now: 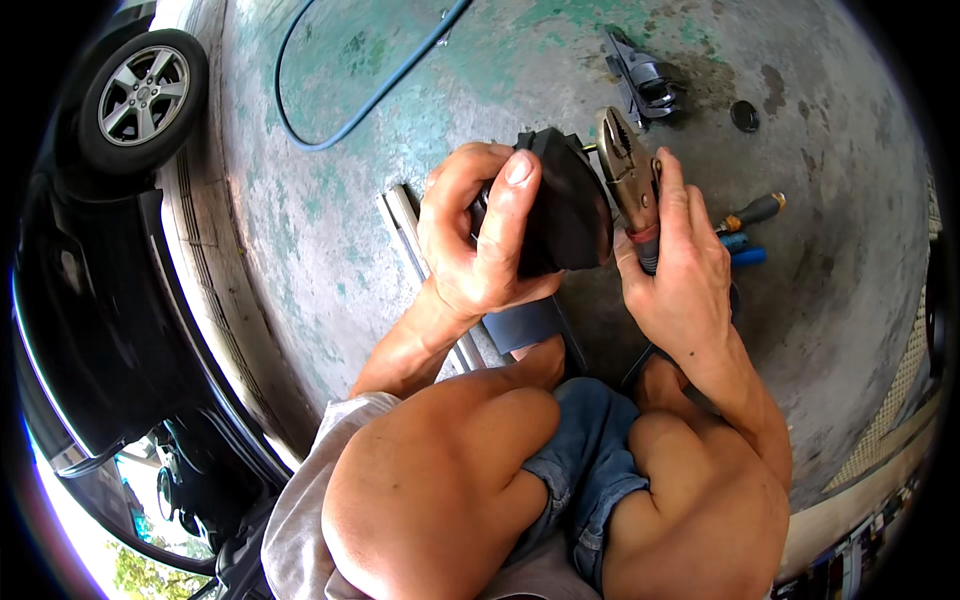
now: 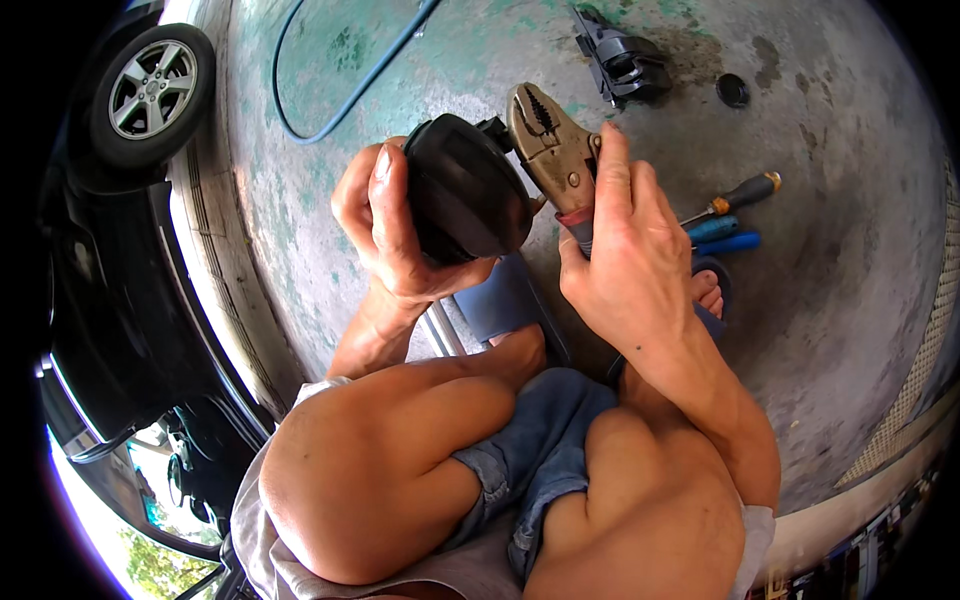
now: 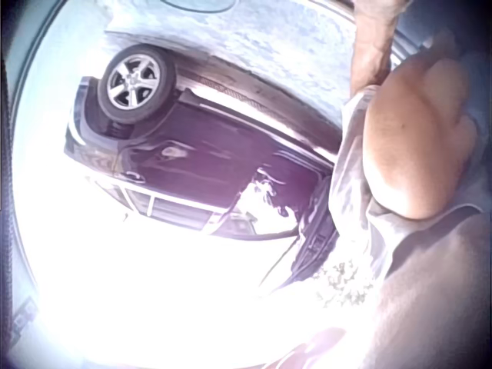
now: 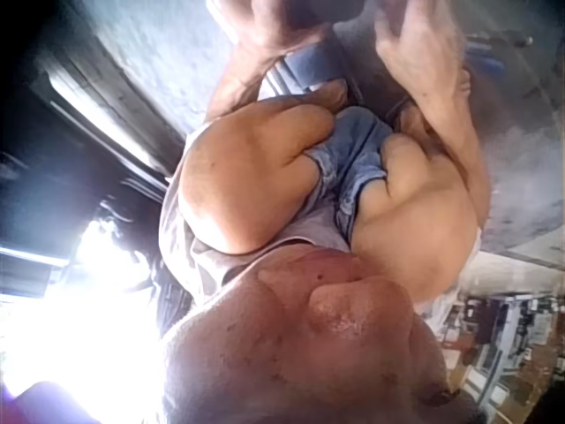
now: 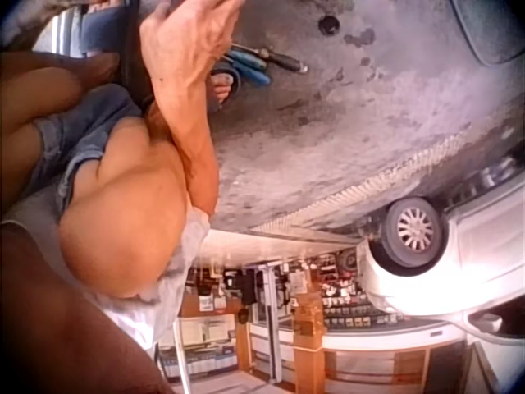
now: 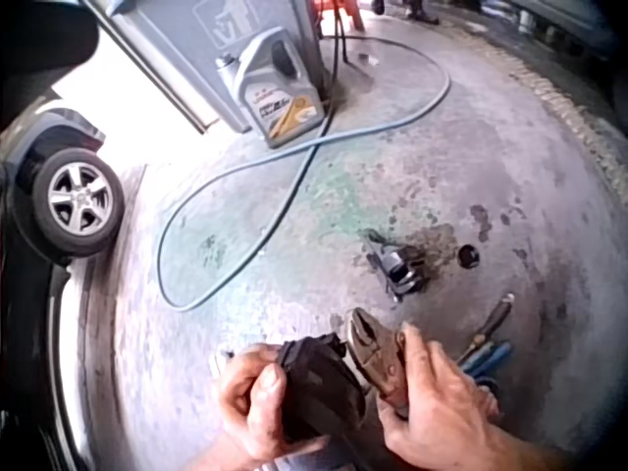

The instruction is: The person uses pliers to pull at and manipulate a black plastic car door handle assembly while sitting on a garage floor.

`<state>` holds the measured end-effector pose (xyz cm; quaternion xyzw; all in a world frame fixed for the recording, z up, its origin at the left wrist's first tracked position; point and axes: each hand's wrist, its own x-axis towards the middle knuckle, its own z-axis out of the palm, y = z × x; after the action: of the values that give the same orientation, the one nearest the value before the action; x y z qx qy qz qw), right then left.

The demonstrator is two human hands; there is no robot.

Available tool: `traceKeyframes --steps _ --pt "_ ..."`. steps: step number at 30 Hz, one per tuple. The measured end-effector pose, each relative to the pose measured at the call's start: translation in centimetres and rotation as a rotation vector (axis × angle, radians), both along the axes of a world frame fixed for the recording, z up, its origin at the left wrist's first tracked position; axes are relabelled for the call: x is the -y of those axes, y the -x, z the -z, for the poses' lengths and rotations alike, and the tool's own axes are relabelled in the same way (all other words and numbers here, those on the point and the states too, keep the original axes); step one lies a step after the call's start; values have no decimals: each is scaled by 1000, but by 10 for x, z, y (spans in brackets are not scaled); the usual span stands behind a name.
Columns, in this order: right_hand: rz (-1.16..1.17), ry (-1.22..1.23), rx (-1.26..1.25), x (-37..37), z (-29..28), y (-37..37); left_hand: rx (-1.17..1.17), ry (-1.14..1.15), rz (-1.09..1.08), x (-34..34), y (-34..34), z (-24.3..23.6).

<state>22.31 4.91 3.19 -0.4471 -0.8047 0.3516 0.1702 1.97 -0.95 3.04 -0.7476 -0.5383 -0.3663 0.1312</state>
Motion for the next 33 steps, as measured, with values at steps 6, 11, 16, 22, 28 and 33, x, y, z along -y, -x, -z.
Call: traceKeyframes --steps 6,11,16,22,28,33 --pt "-33 3 11 -3 -9 0 225 -61 39 -2 -3 8" --pt "-5 28 -80 -3 -14 2 270 -169 55 -4 1 20" --pt "-9 15 -58 -4 -19 -1 298 -182 38 -6 -4 17" --pt "-7 -123 -66 -4 -12 -2 251 -104 29 -2 2 12" --pt "-44 -49 -11 -6 -15 -3 309 -134 56 -1 1 20" --pt "-37 -19 -32 -5 -12 -1 292 -81 76 -1 5 16"
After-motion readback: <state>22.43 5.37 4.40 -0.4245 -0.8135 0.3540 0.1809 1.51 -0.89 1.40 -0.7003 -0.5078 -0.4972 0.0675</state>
